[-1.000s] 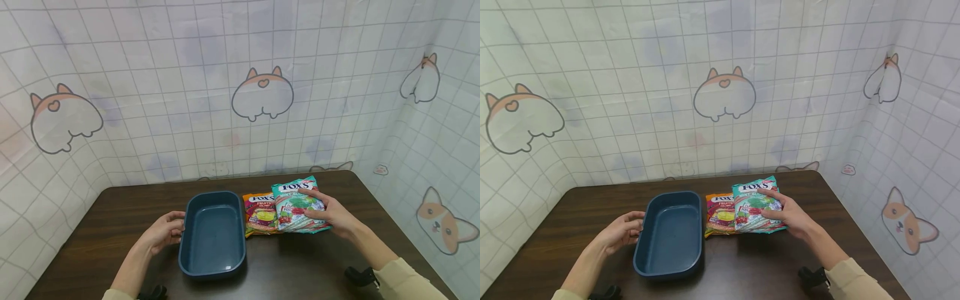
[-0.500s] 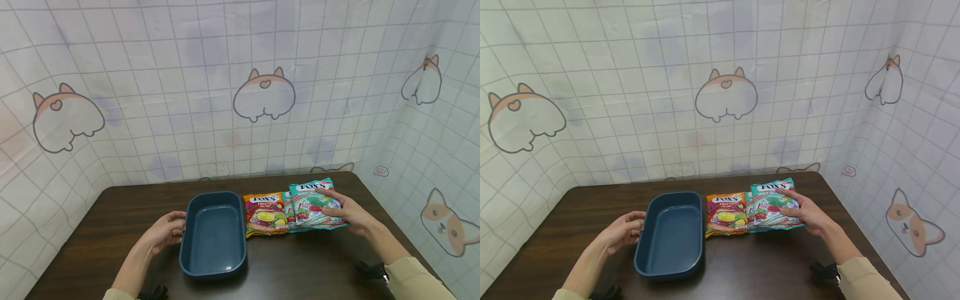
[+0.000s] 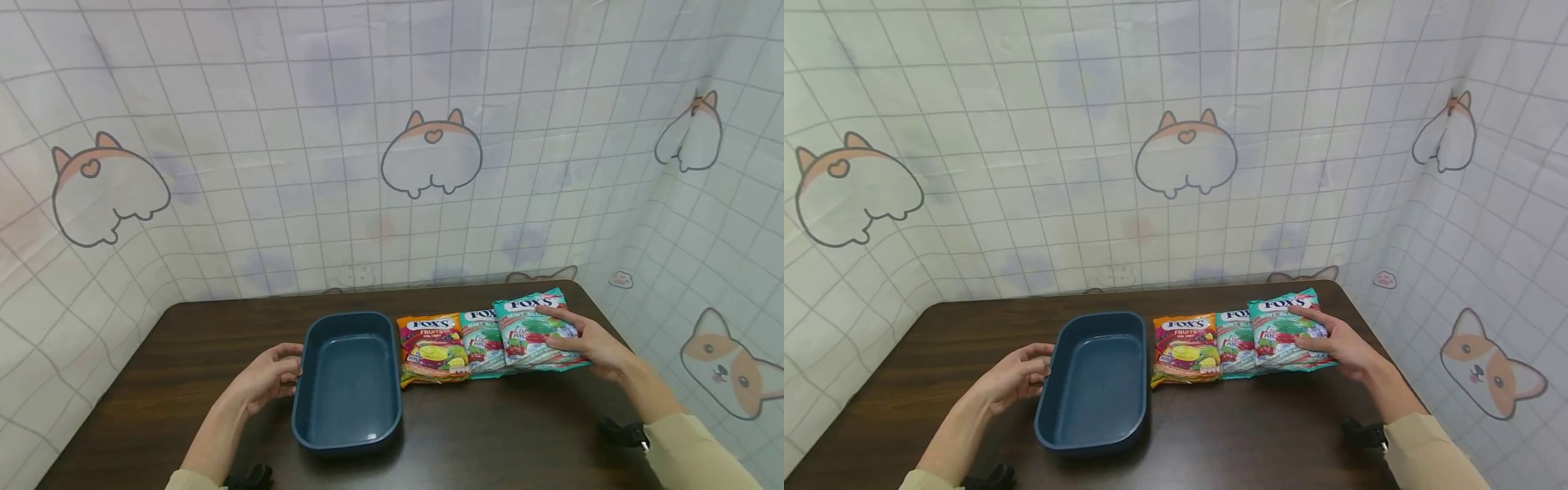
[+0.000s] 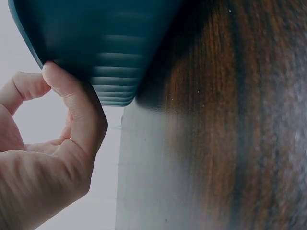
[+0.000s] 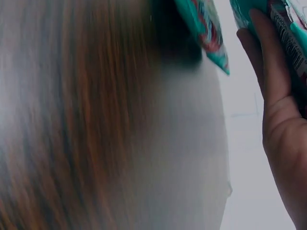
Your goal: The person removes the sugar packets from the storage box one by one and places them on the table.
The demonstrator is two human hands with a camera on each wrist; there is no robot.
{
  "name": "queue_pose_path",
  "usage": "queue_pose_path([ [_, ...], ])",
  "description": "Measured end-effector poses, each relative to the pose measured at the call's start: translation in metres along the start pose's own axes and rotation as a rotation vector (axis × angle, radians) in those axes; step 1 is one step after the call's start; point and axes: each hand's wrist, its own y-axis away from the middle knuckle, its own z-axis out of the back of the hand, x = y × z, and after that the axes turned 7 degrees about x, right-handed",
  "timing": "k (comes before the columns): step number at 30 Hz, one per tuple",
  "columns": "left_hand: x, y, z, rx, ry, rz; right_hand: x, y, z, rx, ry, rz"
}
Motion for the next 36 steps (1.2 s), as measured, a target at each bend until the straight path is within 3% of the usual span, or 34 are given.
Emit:
queue_pose_path([
  [12, -0.001, 0.0, 0.001, -0.016, -0.002, 0.008, -0.009, -0.003, 0.02, -0.065, 0.14, 0.007],
  [24, 0.0, 0.0, 0.001, -0.007, 0.011, 0.007, -0.016, 0.015, 0.051, -0.097, 0.266, -0.058],
  [36, -0.001, 0.001, 0.001, 0.003, 0.009, 0.005, -0.016, 0.012, 0.059, -0.099, 0.52, -0.136],
])
